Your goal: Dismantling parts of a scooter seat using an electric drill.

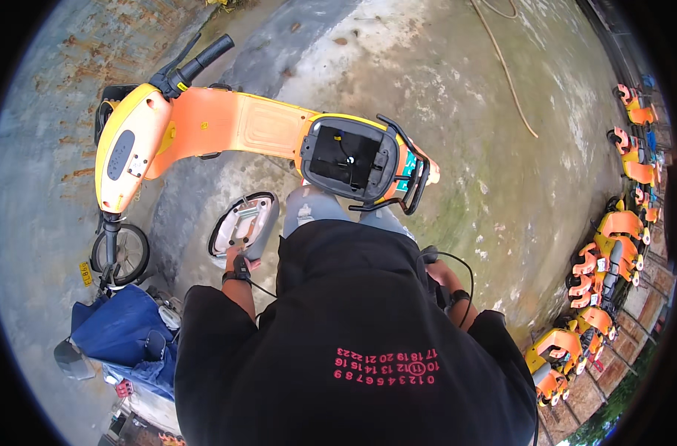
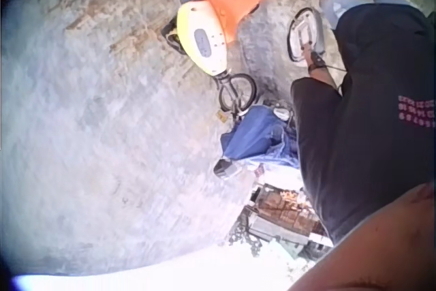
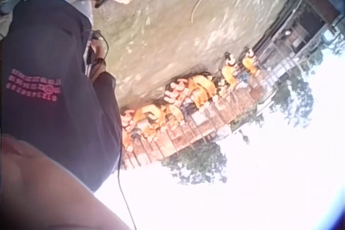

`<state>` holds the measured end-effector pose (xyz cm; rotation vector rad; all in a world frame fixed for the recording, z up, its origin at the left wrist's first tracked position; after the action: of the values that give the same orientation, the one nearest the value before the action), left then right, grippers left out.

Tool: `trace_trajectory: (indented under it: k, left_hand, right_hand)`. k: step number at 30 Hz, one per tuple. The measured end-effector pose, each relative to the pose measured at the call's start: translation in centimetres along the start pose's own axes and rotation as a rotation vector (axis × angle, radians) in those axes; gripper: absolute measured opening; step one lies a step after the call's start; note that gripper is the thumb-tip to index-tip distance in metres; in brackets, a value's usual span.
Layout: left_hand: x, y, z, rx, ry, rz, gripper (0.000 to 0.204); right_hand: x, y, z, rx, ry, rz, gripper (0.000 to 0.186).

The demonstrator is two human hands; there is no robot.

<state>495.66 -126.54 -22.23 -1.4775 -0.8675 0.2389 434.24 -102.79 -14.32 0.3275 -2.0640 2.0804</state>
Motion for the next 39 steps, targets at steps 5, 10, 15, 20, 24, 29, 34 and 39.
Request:
trace_trajectory:
  k: [5,10,15,20,24,29,34,39]
  left_hand:
    - [5.1,-0.8,8.6,-0.095,-0.115,0.042,0.073]
    - [10.0,-3.5,15.7,-0.104,-0.153,0.003,0.059]
    - [9.9,-5.7,18.9,-0.177,0.071,0.011,0.053]
    - [13.2,2.8,21.7,-0.253,0.290,0.108,0.059]
    - [9.8,4.2,24.6,-0.295,0.345,0.019,0.074]
    - [5.4,9.2,28.5,-0.365,0.503,-0.038,0.084]
    - [0.8,14.4,36.7,-0.337,0.586,-0.021,0.082]
    - [-4.7,15.9,45.7,-0.185,0.570,0.132,0.087]
  right_hand:
    - [4.6,5.2,-5.9,0.000,0.237,0.180,0.007]
    - [12.1,11.7,-15.5,-0.017,0.099,0.079,0.015]
    - [17.6,12.4,-21.4,-0.120,-0.294,-0.111,0.017]
    - [17.0,11.2,-19.1,-0.060,-0.177,-0.060,0.018]
    - [15.7,7.7,-18.1,-0.046,0.042,-0.014,0.018]
    - [12.8,5.3,-14.9,0.157,-0.393,-0.121,0.023]
    - [8.1,6.2,-17.0,0.297,-0.759,-0.202,0.051]
    - [5.6,10.5,-25.1,0.157,-0.881,-0.199,0.060]
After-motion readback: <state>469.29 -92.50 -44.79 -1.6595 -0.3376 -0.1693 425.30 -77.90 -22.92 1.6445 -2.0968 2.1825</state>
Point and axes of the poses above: each hand's wrist, its own y-axis towards the middle knuckle, its own x-axis out of the back of the hand, z = x × y, the point moved 10 cm from there along y, towards the middle knuckle, and after that the axes turned 7 degrees about -x, right-handed, at the moved point
